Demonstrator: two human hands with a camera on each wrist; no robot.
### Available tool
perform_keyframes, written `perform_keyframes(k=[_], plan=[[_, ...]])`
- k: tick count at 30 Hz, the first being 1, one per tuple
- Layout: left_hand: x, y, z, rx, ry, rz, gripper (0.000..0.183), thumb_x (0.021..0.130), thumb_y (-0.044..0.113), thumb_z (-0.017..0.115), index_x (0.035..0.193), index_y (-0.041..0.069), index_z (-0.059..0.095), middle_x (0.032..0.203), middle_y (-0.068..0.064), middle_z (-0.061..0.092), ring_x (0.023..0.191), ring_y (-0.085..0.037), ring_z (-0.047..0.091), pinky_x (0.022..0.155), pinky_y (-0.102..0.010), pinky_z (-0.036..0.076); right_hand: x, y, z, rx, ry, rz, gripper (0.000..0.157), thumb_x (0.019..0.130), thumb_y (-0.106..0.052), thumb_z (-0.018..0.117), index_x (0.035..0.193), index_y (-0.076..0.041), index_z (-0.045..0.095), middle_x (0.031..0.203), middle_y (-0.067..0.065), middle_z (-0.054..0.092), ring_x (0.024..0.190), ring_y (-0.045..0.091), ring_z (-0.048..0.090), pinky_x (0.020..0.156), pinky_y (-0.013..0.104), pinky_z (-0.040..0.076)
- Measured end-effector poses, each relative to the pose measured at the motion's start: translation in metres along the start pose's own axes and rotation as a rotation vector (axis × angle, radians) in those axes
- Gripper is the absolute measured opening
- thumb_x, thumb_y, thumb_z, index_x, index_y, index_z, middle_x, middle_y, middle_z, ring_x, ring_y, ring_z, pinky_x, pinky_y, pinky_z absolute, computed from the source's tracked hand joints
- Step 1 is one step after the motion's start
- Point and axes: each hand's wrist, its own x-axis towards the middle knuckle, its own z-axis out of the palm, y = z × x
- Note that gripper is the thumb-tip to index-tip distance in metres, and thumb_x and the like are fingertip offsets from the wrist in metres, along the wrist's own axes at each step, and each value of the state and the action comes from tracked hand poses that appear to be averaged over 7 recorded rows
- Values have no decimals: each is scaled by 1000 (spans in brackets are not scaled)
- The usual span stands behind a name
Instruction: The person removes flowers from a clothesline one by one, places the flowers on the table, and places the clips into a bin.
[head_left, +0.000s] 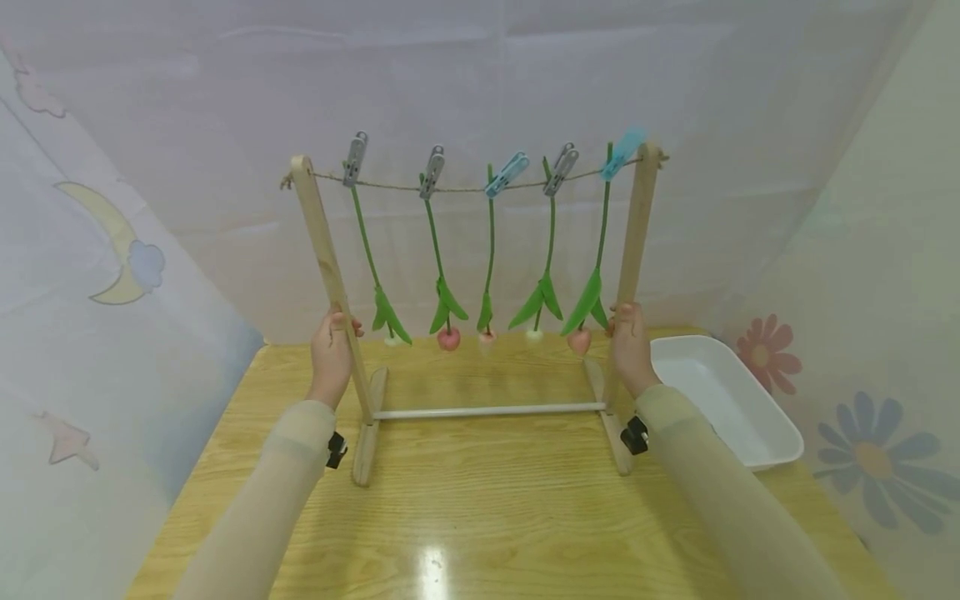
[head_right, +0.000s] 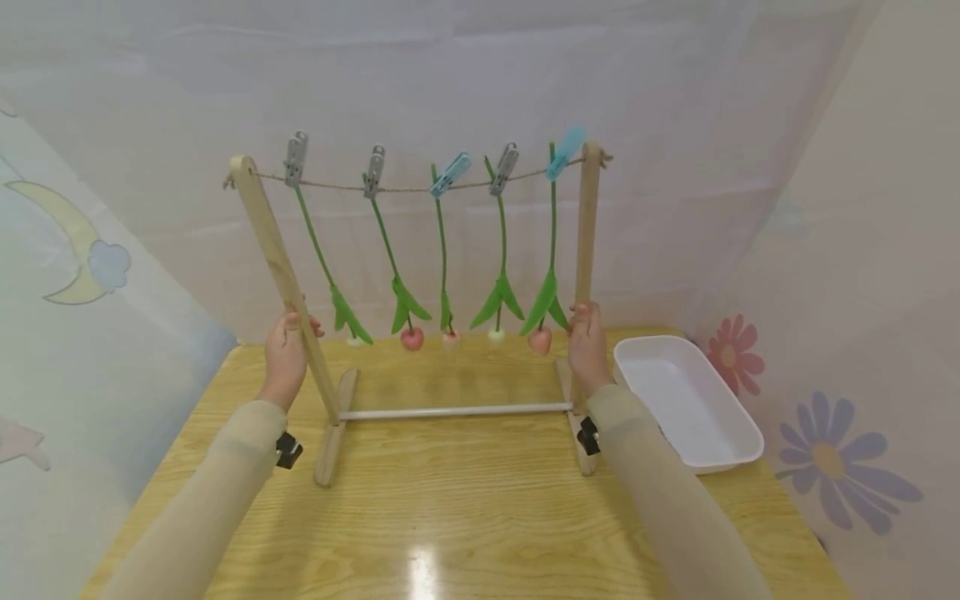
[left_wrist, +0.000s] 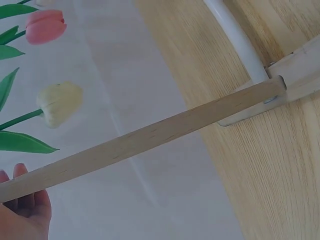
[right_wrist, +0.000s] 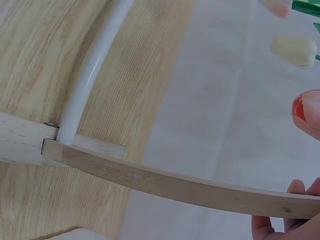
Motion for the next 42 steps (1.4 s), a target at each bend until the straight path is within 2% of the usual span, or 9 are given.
perform_keyframes(k=[3, 6, 11, 16, 22, 26, 33, 39, 42], plan=[[3, -4, 1, 8, 13, 21, 74, 92, 55, 23, 104, -11, 54, 103, -30, 57, 89, -21, 57, 79, -34, 44, 4, 3, 4, -8, -4, -14, 61, 102, -44, 11, 122, 7, 37, 89, 11, 40, 86, 23, 42, 79, 33, 36], [6, -6, 2, 1, 23, 13, 70, 96, 51, 23, 108, -11, 54, 104, -31, 57, 93, -27, 57, 82, -37, 44, 9, 7, 7, -21, -1, -25, 65, 101, -47, 10, 124, 7, 36, 91, 12, 42, 88, 26, 44, 80, 36, 37], [12, -8, 6, -34, -19, -33, 64, 102, 46, 23, 119, -8, 53, 117, -29, 56, 113, -37, 52, 98, -48, 41, 16, 14, 8, -59, 1, -56, 67, 102, -47, 8, 126, 9, 36, 96, 21, 44, 94, 37, 46, 80, 40, 37], [10, -3, 2, -41, -108, -85, 67, 104, 50, 24, 135, -3, 49, 149, -20, 37, 137, -34, 33, 112, -50, 29, 15, 14, 1, -51, -27, -54, 63, 106, -41, 9, 132, 10, 35, 106, 30, 47, 102, 46, 48, 84, 43, 40], [3, 6, -9, -19, -157, -115, 67, 105, 48, 21, 151, -1, 26, 159, -15, 18, 146, -29, 12, 119, -41, 12, 10, 11, -5, 8, -102, -28, 63, 107, -40, 12, 144, 8, 30, 124, 35, 46, 117, 48, 45, 99, 58, 37], [2, 10, -12, -5, -146, -99, 65, 106, 44, 21, 154, 0, 13, 160, -16, 13, 147, -28, 10, 120, -37, 11, 8, 1, -14, 4, -155, -25, 68, 106, -44, 14, 145, 10, 27, 138, 36, 39, 129, 49, 35, 107, 61, 29], [-4, 14, -22, 15, -63, 9, 58, 108, 38, 24, 154, 2, 21, 157, -18, 25, 145, -29, 20, 119, -39, 16, 9, -17, -27, -23, -228, -27, 71, 106, -45, 13, 151, 8, 3, 156, 31, 5, 144, 43, 2, 118, 53, 2], [-8, 21, -24, 9, -44, 56, 55, 108, 35, 25, 153, 3, 24, 153, -20, 32, 143, -32, 24, 118, -43, 18, 9, -26, -34, -33, -195, -119, 63, 107, -39, 14, 152, 6, 14, 147, 35, 25, 135, 49, 22, 110, 65, 17], [-10, 25, -25, 4, -22, 80, 54, 108, 34, 26, 152, 2, 25, 152, -19, 33, 143, -31, 25, 118, -42, 19, 9, -29, -36, -15, -170, -164, 62, 107, -37, 15, 151, 6, 16, 144, 34, 29, 132, 50, 26, 108, 65, 20]])
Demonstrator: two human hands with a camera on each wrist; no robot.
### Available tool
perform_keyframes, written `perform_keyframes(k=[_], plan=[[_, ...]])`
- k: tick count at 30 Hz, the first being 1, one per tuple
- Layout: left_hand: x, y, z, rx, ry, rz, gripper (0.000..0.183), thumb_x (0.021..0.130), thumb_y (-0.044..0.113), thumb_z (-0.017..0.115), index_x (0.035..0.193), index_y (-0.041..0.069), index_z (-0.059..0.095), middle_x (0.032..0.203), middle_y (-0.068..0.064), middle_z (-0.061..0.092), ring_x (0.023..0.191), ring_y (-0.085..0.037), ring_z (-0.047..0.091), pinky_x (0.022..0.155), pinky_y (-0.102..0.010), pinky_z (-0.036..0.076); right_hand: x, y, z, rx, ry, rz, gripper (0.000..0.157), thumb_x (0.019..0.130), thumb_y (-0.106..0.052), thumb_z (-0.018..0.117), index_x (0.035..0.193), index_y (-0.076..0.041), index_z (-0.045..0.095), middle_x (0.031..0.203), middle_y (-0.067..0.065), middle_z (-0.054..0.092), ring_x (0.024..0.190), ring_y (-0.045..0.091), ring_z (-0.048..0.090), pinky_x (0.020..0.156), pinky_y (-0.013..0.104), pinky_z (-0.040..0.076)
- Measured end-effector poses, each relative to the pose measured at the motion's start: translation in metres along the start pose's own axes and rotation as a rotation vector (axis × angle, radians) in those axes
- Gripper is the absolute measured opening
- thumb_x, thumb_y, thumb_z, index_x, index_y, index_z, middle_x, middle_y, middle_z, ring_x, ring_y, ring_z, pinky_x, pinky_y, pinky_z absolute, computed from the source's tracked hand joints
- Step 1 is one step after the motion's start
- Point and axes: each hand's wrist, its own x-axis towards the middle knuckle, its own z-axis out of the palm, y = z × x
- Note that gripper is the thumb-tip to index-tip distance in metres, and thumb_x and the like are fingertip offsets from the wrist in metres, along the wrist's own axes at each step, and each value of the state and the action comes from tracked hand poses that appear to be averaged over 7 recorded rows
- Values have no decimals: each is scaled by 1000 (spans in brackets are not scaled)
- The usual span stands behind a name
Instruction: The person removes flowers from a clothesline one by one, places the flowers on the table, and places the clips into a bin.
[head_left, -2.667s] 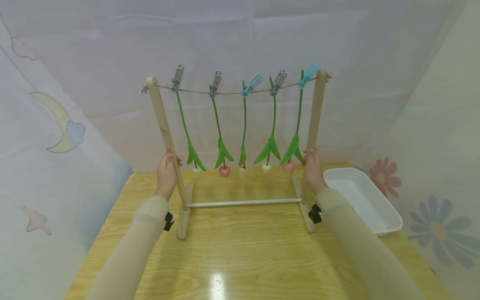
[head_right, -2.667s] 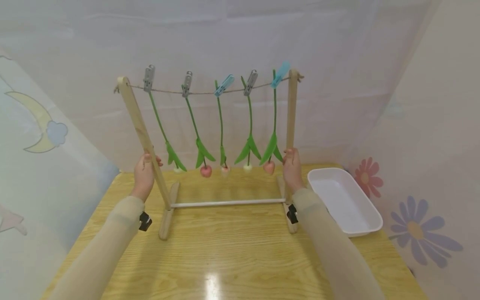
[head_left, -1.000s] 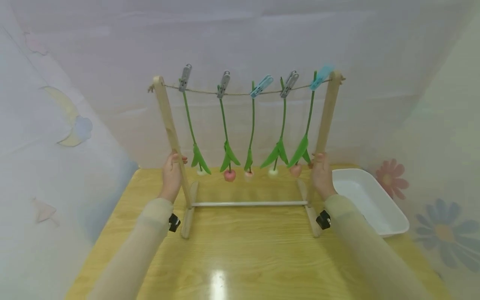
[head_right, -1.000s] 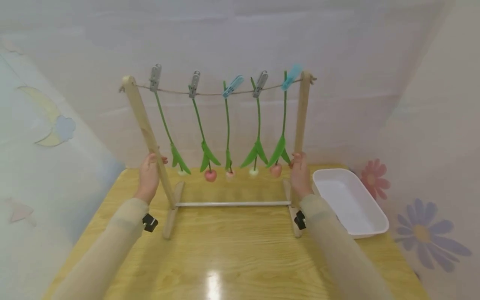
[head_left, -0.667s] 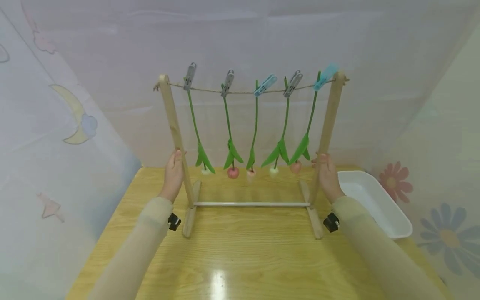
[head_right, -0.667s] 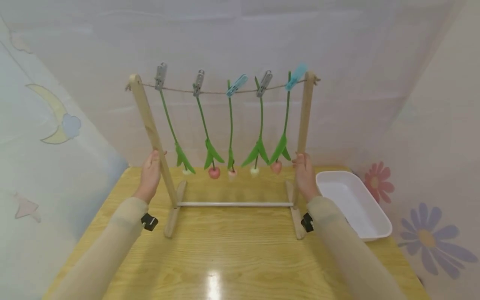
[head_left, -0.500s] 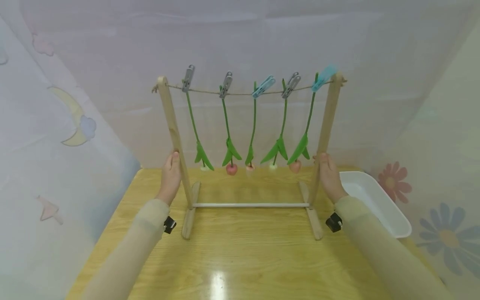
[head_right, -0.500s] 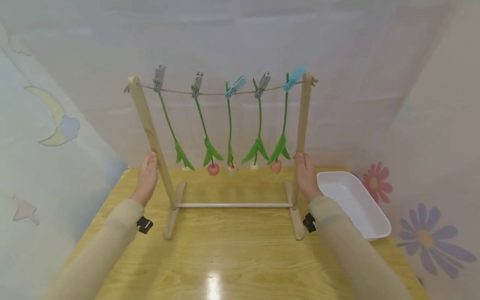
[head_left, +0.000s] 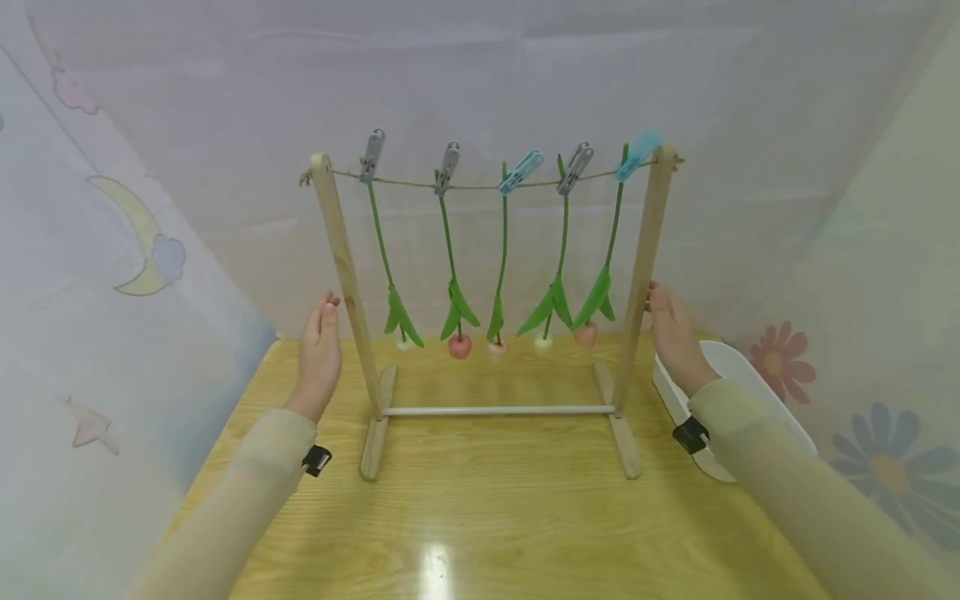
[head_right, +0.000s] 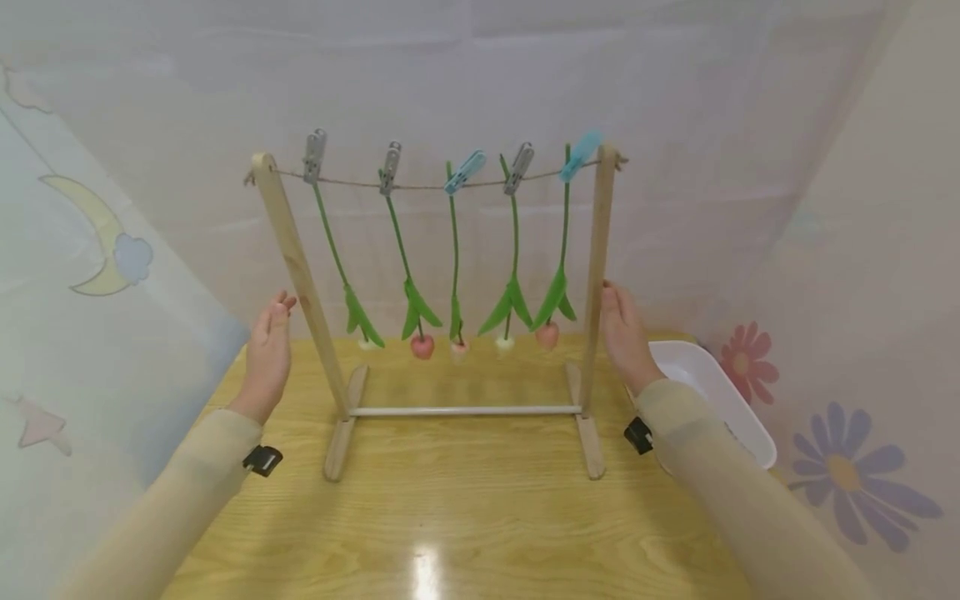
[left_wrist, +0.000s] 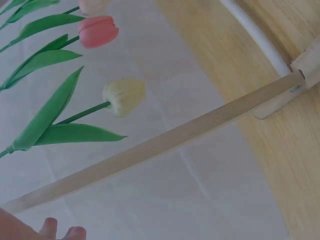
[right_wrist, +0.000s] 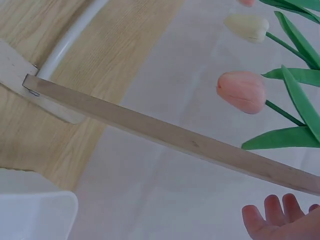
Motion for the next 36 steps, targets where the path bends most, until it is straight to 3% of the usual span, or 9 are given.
perform_keyframes(k=[7, 12, 15, 19, 22, 26, 31, 36], plan=[[-5, 13, -3, -94, 113, 128, 48, 109, 25, 29, 145, -6, 33, 144, -20, 42, 137, -29, 34, 115, -36, 27, 2, -13, 0, -26, 95, -111, 56, 109, -31, 22, 146, 11, 23, 138, 33, 35, 126, 46, 34, 110, 53, 25], [-8, 24, -3, -135, 151, 234, 44, 108, 19, 31, 142, -8, 36, 138, -22, 47, 129, -26, 40, 109, -30, 34, -1, -29, 2, -31, 173, -160, 51, 108, -28, 27, 143, 10, 28, 133, 26, 43, 120, 29, 42, 106, 31, 33], [-7, 30, -2, -145, 145, 282, 43, 108, 16, 32, 141, -9, 37, 136, -23, 48, 125, -23, 43, 104, -28, 37, -1, -39, 1, -23, 245, -197, 47, 108, -24, 32, 140, 10, 33, 123, 14, 48, 113, 17, 45, 99, 23, 34], [-5, 39, -1, -163, 103, 297, 43, 108, 16, 33, 142, -9, 36, 136, -23, 48, 125, -24, 45, 103, -32, 39, 0, -53, 1, 6, 305, -295, 41, 106, -17, 36, 136, 11, 39, 112, -6, 48, 106, 5, 46, 94, 21, 35], [-2, 46, -1, -177, 42, 287, 44, 108, 17, 32, 144, -8, 34, 140, -22, 45, 128, -29, 44, 106, -38, 39, 1, -66, 1, 23, 303, -388, 39, 106, -14, 39, 133, 14, 41, 111, -11, 48, 108, 3, 45, 92, 19, 36], [1, 52, 0, -152, -34, 262, 47, 108, 21, 32, 147, -6, 30, 145, -20, 41, 134, -30, 40, 112, -41, 33, 5, -85, 4, 18, 273, -485, 38, 105, -13, 40, 131, 15, 43, 114, -8, 51, 111, 5, 45, 91, 19, 37], [6, 62, 4, -107, -111, 237, 53, 108, 26, 32, 151, -1, 22, 152, -16, 35, 138, -27, 35, 116, -37, 27, 15, -113, 7, 28, 241, -538, 35, 105, -11, 39, 131, 11, 45, 119, -4, 54, 114, 8, 47, 94, 20, 39], [10, 69, 9, -93, -167, 206, 58, 107, 27, 34, 153, -1, 13, 156, -15, 26, 142, -27, 27, 117, -35, 22, 25, -136, 11, 34, 200, -600, 37, 102, -9, 40, 132, 13, 44, 125, 15, 54, 121, 14, 46, 102, 25, 38]])
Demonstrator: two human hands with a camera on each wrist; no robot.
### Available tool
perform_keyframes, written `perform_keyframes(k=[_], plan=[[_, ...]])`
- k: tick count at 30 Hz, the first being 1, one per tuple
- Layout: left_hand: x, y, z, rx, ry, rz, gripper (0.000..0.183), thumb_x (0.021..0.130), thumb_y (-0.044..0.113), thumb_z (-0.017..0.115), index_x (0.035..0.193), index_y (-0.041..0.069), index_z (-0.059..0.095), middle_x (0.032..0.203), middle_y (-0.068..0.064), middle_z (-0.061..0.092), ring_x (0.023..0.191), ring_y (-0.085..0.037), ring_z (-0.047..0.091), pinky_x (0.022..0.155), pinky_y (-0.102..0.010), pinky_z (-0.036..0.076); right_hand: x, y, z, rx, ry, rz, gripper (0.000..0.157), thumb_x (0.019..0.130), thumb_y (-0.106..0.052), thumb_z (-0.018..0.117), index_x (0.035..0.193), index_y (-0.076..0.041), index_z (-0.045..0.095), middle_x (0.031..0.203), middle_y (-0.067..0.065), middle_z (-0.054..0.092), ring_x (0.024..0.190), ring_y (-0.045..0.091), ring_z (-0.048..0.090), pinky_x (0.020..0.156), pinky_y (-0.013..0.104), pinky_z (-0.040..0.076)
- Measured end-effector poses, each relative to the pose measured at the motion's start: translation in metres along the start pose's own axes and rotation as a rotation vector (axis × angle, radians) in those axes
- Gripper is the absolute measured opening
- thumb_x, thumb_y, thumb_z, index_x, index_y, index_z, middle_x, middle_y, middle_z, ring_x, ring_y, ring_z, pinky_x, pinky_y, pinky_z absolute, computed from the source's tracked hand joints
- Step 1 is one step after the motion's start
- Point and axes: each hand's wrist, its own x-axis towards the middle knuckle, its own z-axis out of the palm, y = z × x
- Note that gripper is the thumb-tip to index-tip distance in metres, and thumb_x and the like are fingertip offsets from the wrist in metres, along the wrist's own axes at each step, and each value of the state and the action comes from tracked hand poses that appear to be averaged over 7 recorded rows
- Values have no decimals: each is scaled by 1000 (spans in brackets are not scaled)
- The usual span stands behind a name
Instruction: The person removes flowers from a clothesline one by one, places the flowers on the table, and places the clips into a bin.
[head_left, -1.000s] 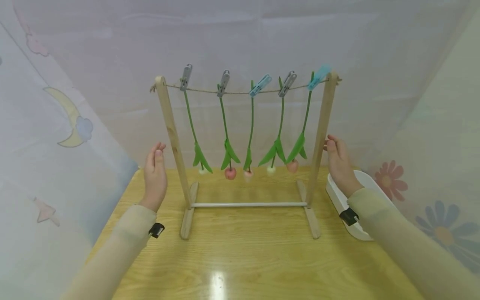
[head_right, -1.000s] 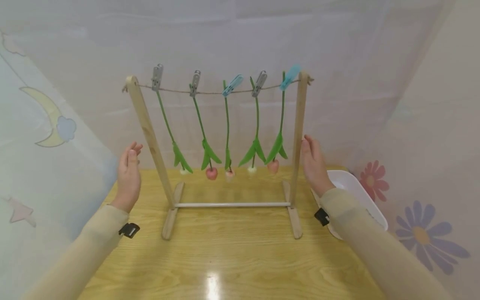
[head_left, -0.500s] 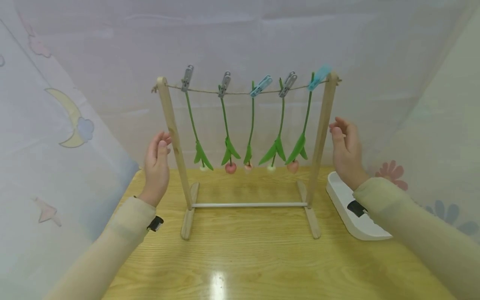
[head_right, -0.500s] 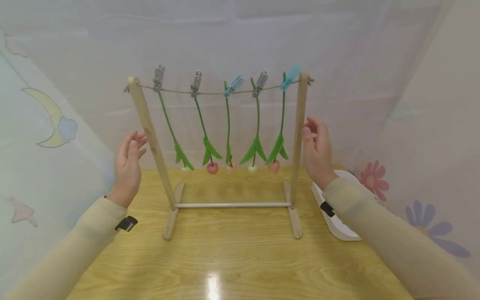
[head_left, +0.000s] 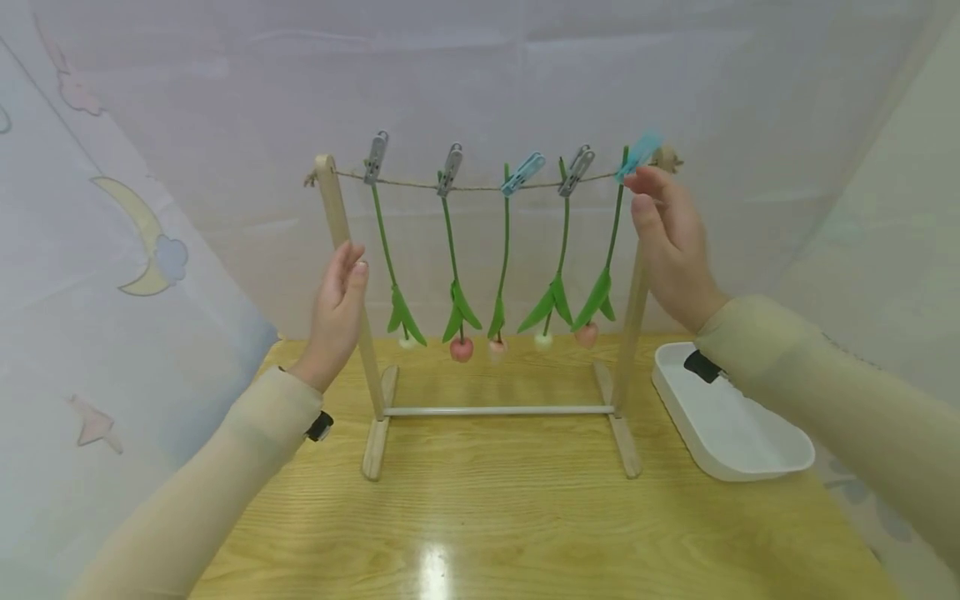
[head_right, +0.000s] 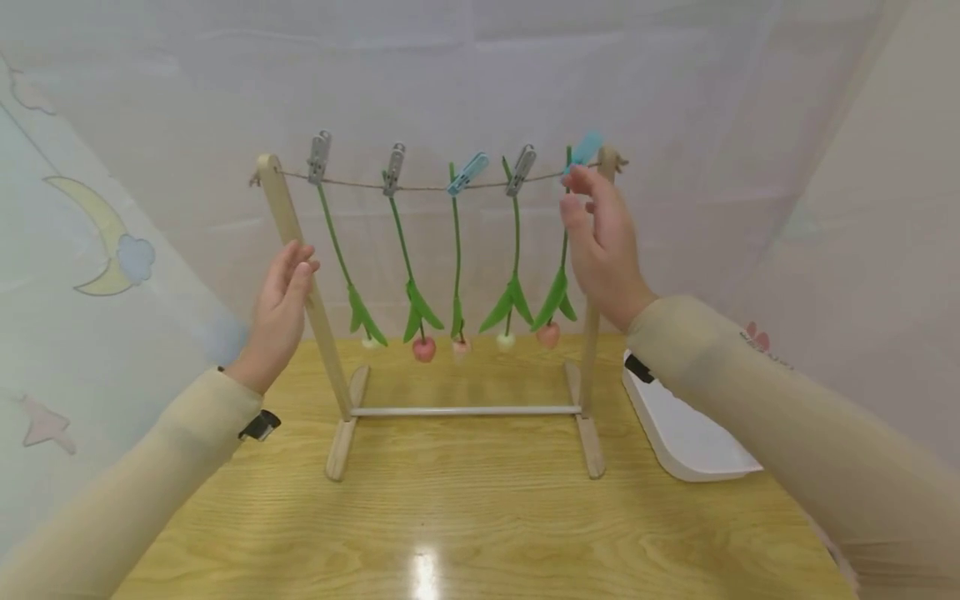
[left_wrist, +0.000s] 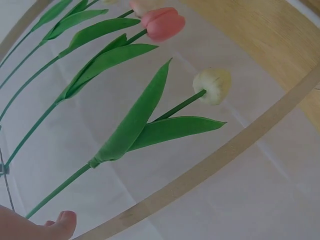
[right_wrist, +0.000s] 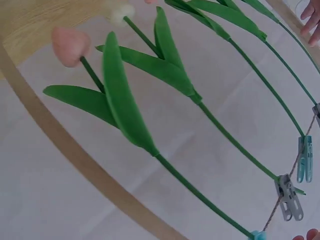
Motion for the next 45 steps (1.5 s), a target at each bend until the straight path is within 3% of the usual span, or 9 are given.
perform_keyframes(k=[3, 7, 12, 20, 28, 38, 45], plan=[[3, 3, 2, 8, -33, -52, 61, 107, 29, 34, 154, -1, 7, 158, -15, 20, 144, -28, 21, 118, -36, 19, 10, -8, 7, -6, -41, -20, 41, 102, -9, 40, 135, 13, 42, 130, 23, 51, 124, 20, 45, 103, 25, 38], [7, 6, 5, 37, -64, -115, 65, 107, 34, 33, 154, 2, 2, 159, -14, 16, 145, -27, 19, 119, -37, 17, 23, -24, 20, -55, -112, -1, 45, 102, -13, 42, 141, 9, 38, 137, 20, 49, 128, 24, 42, 104, 26, 34], [13, 4, 7, 57, -61, -130, 65, 107, 34, 32, 154, 1, 3, 159, -17, 16, 144, -30, 20, 118, -38, 17, 39, -41, 35, -153, -233, 51, 50, 104, -21, 43, 147, 2, 33, 147, 12, 41, 138, 17, 30, 111, 29, 26], [22, 5, 11, 59, -43, -159, 62, 107, 32, 33, 154, 0, 7, 158, -18, 19, 144, -31, 22, 118, -38, 18, 58, -46, 61, -298, -379, 1, 57, 104, -30, 44, 150, 1, 28, 151, 14, 35, 141, 19, 27, 115, 34, 26], [29, 2, 17, 73, -55, -146, 60, 108, 28, 33, 153, -3, 10, 156, -19, 25, 142, -32, 27, 117, -38, 22, 74, -58, 81, -401, -535, 52, 65, 104, -42, 41, 153, -4, 22, 155, 11, 30, 144, 18, 21, 118, 31, 14], [40, 2, 24, 100, -67, -122, 56, 107, 24, 39, 151, -5, 19, 150, -25, 32, 136, -36, 37, 114, -41, 31, 94, -73, 99, -489, -686, 93, 69, 102, -46, 44, 154, -5, 22, 156, 10, 29, 144, 21, 25, 118, 36, 20], [45, 2, 26, 81, -55, -83, 49, 106, 19, 40, 146, -7, 28, 136, -26, 45, 127, -36, 47, 110, -41, 37, 105, -76, 115, -507, -714, 139, 70, 101, -49, 45, 155, -10, 22, 154, 7, 34, 136, 20, 39, 114, 36, 31]])
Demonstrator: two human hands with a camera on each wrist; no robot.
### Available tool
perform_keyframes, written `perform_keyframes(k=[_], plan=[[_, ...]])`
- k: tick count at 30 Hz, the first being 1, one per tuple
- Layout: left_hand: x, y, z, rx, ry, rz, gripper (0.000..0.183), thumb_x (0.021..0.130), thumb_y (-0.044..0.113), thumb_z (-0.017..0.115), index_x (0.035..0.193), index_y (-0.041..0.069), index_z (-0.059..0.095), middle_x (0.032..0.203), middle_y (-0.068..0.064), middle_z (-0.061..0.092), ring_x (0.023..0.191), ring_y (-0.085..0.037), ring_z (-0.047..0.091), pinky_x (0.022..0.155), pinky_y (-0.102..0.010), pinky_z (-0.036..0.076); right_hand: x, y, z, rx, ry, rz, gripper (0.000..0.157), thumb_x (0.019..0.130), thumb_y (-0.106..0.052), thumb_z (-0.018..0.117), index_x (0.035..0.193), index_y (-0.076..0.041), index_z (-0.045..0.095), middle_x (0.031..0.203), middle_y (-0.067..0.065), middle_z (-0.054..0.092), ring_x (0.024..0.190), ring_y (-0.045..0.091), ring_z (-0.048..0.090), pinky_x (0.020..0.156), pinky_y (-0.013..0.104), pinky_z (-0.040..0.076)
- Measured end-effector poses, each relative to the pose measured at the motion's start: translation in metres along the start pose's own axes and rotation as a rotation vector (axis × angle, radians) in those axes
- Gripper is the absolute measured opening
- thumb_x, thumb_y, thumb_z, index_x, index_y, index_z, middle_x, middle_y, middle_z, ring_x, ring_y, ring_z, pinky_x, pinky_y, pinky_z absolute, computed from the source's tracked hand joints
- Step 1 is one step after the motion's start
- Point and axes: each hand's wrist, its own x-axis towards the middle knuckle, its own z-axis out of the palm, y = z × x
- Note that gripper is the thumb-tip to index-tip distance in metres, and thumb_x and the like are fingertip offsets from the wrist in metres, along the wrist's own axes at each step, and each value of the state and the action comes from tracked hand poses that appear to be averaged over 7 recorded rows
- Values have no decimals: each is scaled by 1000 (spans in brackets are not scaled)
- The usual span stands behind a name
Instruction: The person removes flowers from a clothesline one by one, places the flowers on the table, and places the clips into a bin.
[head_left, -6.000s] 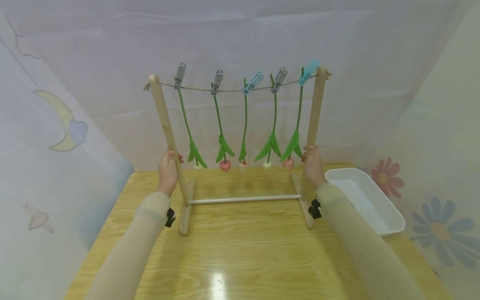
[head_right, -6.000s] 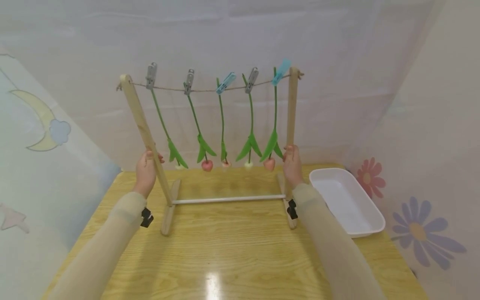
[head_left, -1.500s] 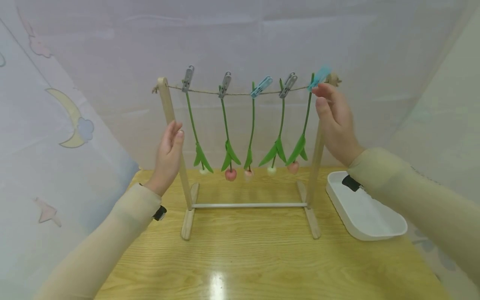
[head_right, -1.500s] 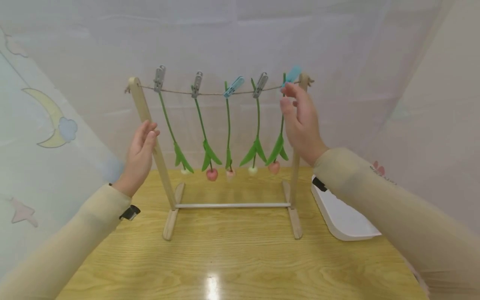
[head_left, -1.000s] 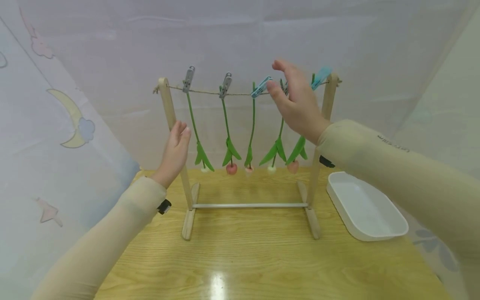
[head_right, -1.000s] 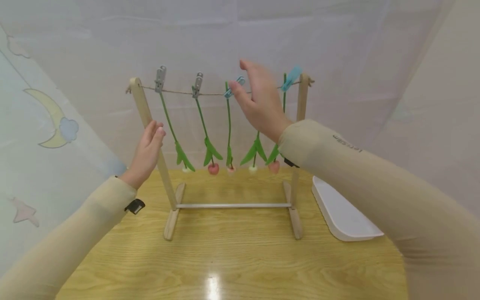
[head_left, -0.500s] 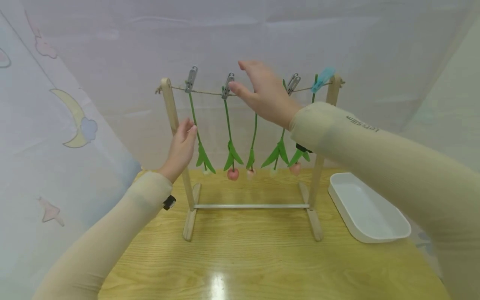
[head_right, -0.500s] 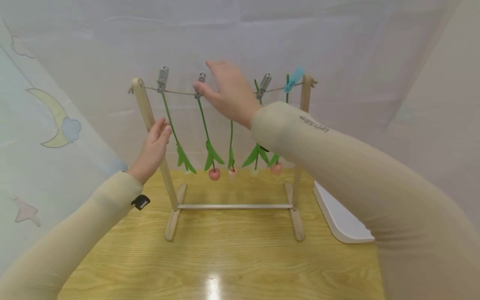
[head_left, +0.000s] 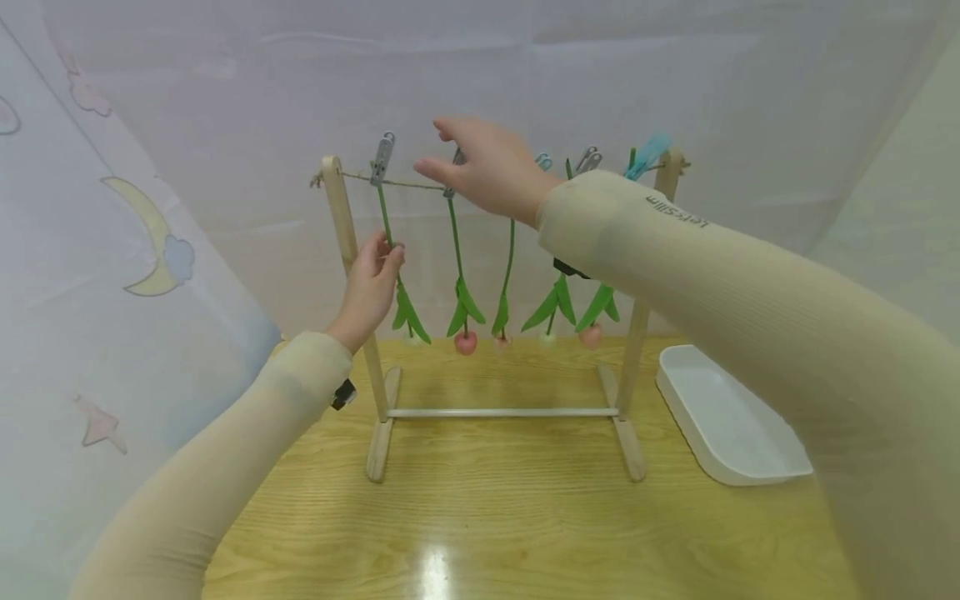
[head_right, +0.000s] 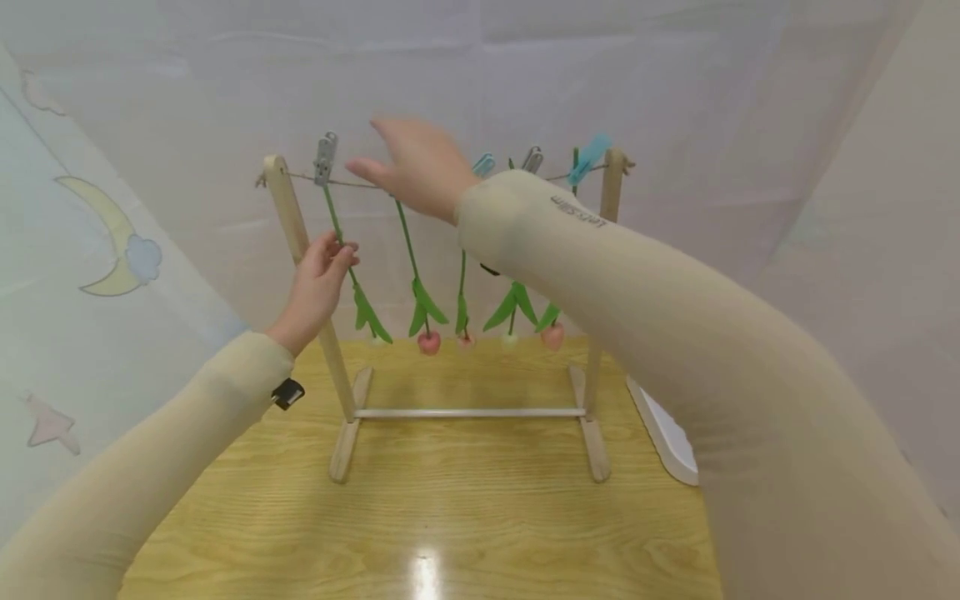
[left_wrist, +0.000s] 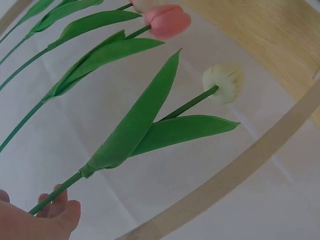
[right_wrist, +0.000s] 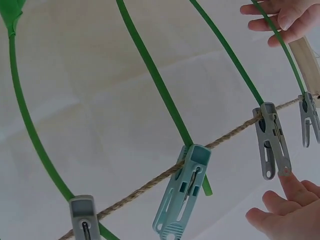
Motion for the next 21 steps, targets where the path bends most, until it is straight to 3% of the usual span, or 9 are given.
perform_keyframes(k=[10, 17, 21], plan=[[0, 7, 3, -59, 75, 29, 40, 105, 11, 42, 142, -5, 36, 121, -23, 55, 105, -33, 58, 102, -40, 44, 22, -12, 5, -30, -33, 34, 72, 100, -54, 43, 156, -15, 19, 156, 1, 32, 139, 15, 33, 114, 30, 29], [-1, 6, 3, -69, 134, 67, 31, 103, 4, 46, 132, -5, 48, 108, -20, 61, 79, -9, 61, 85, -31, 52, 28, -20, 5, -6, -46, 52, 70, 100, -54, 42, 156, -18, 19, 154, -1, 35, 136, 13, 38, 110, 28, 34], [-3, 5, 0, -89, 147, 104, 29, 101, 2, 49, 128, -6, 51, 105, -20, 61, 73, -3, 60, 80, -24, 53, 31, -26, 5, 1, -57, 45, 67, 100, -52, 42, 155, -18, 23, 151, -2, 40, 134, 12, 41, 108, 26, 37]])
